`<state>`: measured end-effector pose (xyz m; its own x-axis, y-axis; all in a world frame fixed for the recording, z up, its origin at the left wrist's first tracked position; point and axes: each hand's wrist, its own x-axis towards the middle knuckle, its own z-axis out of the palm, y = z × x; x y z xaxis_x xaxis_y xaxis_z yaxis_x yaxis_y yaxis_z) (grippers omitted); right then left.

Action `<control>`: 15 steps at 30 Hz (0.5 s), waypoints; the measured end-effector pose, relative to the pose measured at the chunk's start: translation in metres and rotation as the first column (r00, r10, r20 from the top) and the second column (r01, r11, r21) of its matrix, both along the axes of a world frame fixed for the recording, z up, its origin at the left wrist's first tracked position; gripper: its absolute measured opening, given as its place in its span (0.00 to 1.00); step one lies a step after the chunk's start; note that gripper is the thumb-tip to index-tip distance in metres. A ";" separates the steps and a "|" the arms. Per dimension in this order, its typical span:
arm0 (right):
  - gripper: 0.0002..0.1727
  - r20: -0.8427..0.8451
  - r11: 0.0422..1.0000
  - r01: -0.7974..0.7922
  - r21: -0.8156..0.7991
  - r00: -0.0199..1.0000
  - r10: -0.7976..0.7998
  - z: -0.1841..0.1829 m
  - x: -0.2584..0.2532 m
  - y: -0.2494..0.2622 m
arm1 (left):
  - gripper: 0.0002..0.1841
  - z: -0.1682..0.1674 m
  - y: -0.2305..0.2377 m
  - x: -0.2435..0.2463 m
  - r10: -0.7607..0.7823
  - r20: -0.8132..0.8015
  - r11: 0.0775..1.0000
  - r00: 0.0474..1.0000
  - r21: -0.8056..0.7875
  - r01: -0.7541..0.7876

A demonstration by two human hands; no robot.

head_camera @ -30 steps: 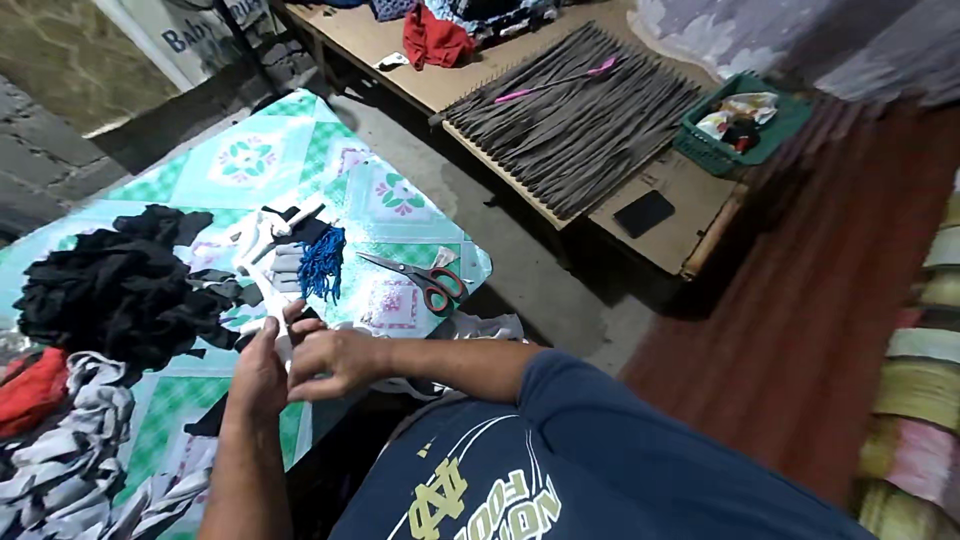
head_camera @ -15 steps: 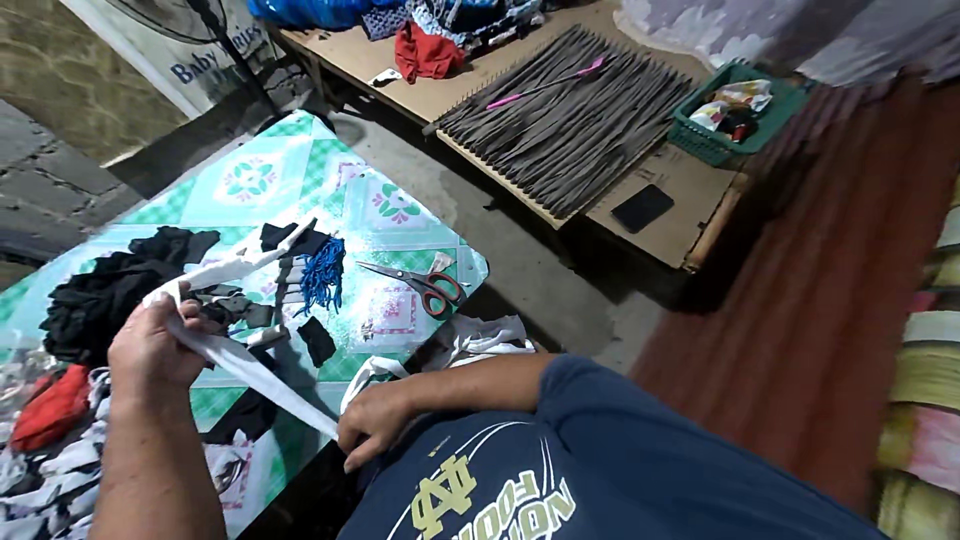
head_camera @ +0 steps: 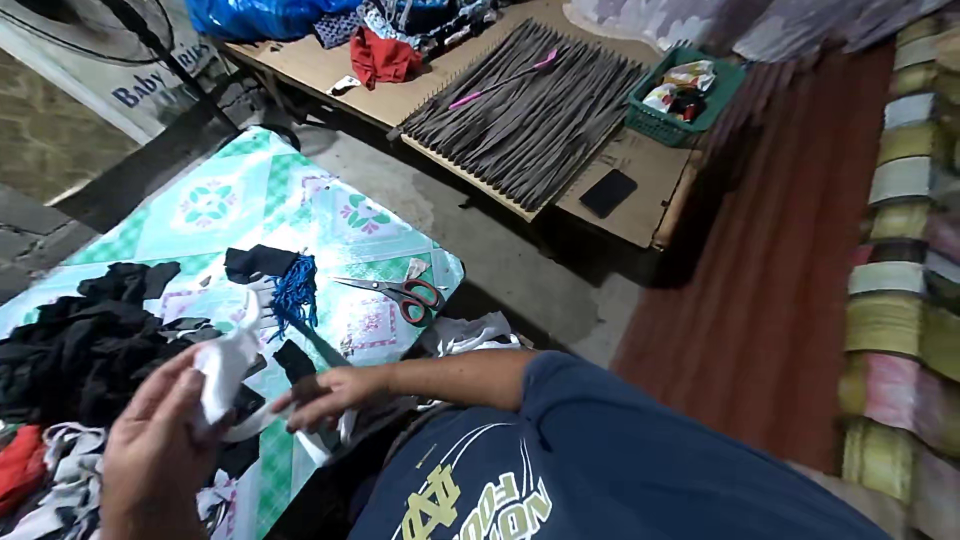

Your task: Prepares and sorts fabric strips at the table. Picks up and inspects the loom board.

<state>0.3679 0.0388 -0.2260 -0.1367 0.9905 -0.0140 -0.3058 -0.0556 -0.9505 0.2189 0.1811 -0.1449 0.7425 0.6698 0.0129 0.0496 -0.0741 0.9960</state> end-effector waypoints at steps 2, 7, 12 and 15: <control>0.21 -0.184 0.998 -0.006 -0.070 0.983 -0.007 0.012 0.009 0.002 | 0.17 -0.002 -0.033 0.002 -0.059 -0.010 0.995 0.998 0.085 0.060; 0.27 -0.449 0.999 0.044 0.020 0.893 -0.030 0.017 0.013 0.010 | 0.16 -0.030 -0.071 -0.021 -0.050 -0.038 0.994 0.998 0.098 0.053; 0.25 -0.555 0.985 0.162 0.060 0.826 -0.102 0.027 0.023 0.011 | 0.16 -0.039 -0.089 -0.068 -0.020 -0.128 1.000 0.992 0.007 0.021; 0.24 -0.558 0.980 0.183 0.075 0.823 -0.111 0.026 0.033 0.014 | 0.16 -0.043 -0.091 -0.092 -0.017 -0.130 0.999 0.991 -0.045 0.011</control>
